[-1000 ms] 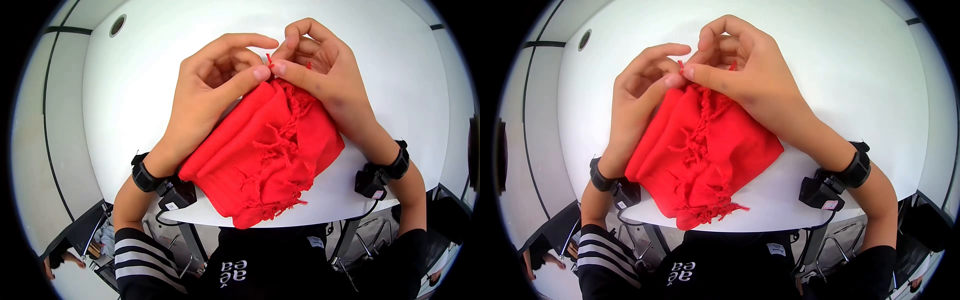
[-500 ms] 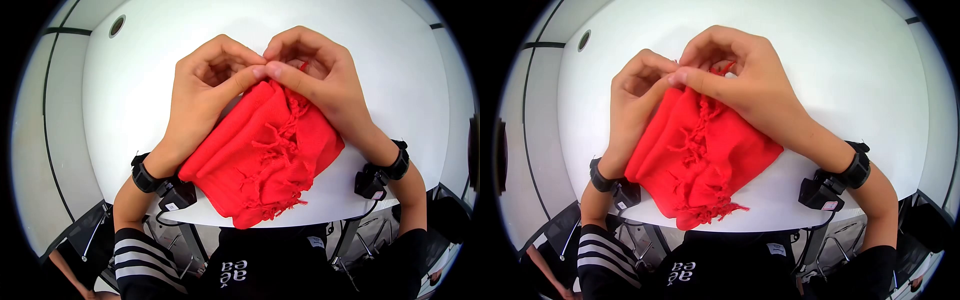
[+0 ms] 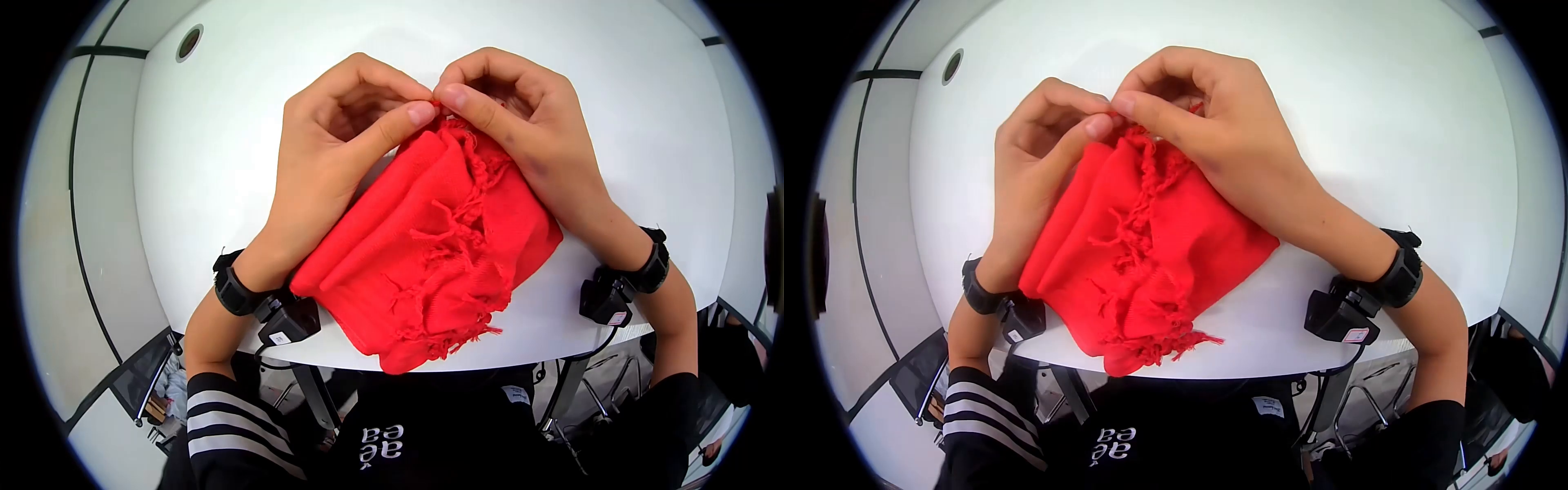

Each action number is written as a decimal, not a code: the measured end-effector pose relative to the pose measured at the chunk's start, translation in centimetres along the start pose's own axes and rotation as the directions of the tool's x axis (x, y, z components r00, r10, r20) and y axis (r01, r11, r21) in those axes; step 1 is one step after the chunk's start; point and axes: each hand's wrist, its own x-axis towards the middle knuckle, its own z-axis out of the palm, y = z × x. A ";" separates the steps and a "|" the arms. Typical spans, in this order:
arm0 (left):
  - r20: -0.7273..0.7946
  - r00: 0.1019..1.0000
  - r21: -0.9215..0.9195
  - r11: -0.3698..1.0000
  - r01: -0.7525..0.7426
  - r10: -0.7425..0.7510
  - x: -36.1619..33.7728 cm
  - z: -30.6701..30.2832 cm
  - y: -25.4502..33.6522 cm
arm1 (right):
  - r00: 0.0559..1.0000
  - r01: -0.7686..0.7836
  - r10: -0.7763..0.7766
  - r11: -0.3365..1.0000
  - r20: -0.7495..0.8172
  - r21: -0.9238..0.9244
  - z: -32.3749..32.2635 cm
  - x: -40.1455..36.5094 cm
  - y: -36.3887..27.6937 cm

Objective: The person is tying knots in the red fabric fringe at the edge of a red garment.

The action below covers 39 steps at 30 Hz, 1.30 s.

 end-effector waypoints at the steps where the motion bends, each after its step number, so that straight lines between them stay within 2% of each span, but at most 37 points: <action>1: 0.005 1.000 -0.020 1.000 0.003 -0.003 0.0 0.0 0.0 | 1.000 0.005 -0.005 1.000 -0.001 -0.010 0.0 0.0 -0.1; 7: 0.054 0.998 -0.045 0.999 0.025 -0.022 -0.1 -0.3 0.2 | 1.000 -0.001 0.001 0.998 -0.001 0.065 0.4 0.0 -0.1; 10: 0.074 0.997 -0.021 1.000 0.011 -0.009 -0.1 -0.4 0.3 | 0.998 -0.002 0.001 1.000 0.055 0.005 0.0 0.1 -0.1; 14: 0.074 0.997 -0.025 1.000 0.004 -0.002 -0.1 -0.3 0.2 | 0.998 0.029 -0.030 1.000 0.055 0.009 -0.3 0.1 -0.1; 17: 0.057 0.998 -0.019 1.000 -0.021 0.022 -0.1 -0.3 0.0 | 0.998 -0.016 0.017 1.000 0.065 -0.002 -0.3 0.0 -0.2; 20: 0.010 1.000 -0.041 0.999 0.003 -0.002 0.0 -0.6 -0.1 | 0.999 0.010 -0.010 1.000 0.048 -0.004 0.0 0.0 0.0; 22: -0.014 1.000 -0.033 0.999 0.000 0.000 0.0 -0.7 -0.1 | 0.990 0.128 -0.122 0.985 0.064 -0.111 0.0 0.0 0.2; 23: -0.013 1.000 -0.034 0.999 -0.001 0.000 0.0 -0.7 -0.1 | 0.990 0.129 -0.122 0.985 0.064 -0.112 -0.1 0.0 0.1; 26: -0.011 1.000 -0.040 0.999 0.018 -0.018 0.0 -0.5 0.1 | 0.996 0.066 -0.055 0.982 0.068 -0.174 -0.4 0.0 -0.2; 31: -0.028 0.999 0.011 1.000 -0.021 0.021 0.0 -0.3 0.0 | 0.999 0.023 -0.021 0.999 0.044 -0.046 -0.7 -0.1 0.0; 35: -0.050 0.999 0.011 1.000 -0.020 0.020 -0.1 -0.3 0.1 | 1.000 0.003 -0.006 0.996 -0.031 -0.091 0.0 -0.1 -0.1; 37: -0.031 0.999 0.035 0.999 -0.022 0.023 -0.1 -0.4 0.2 | 0.995 -0.058 0.065 0.994 0.080 -0.090 -0.1 -0.1 -0.5; 39: -0.035 0.999 0.034 0.999 -0.036 0.037 -0.1 -0.5 0.2 | 0.994 -0.051 0.056 0.997 0.092 -0.051 -0.1 0.0 -0.5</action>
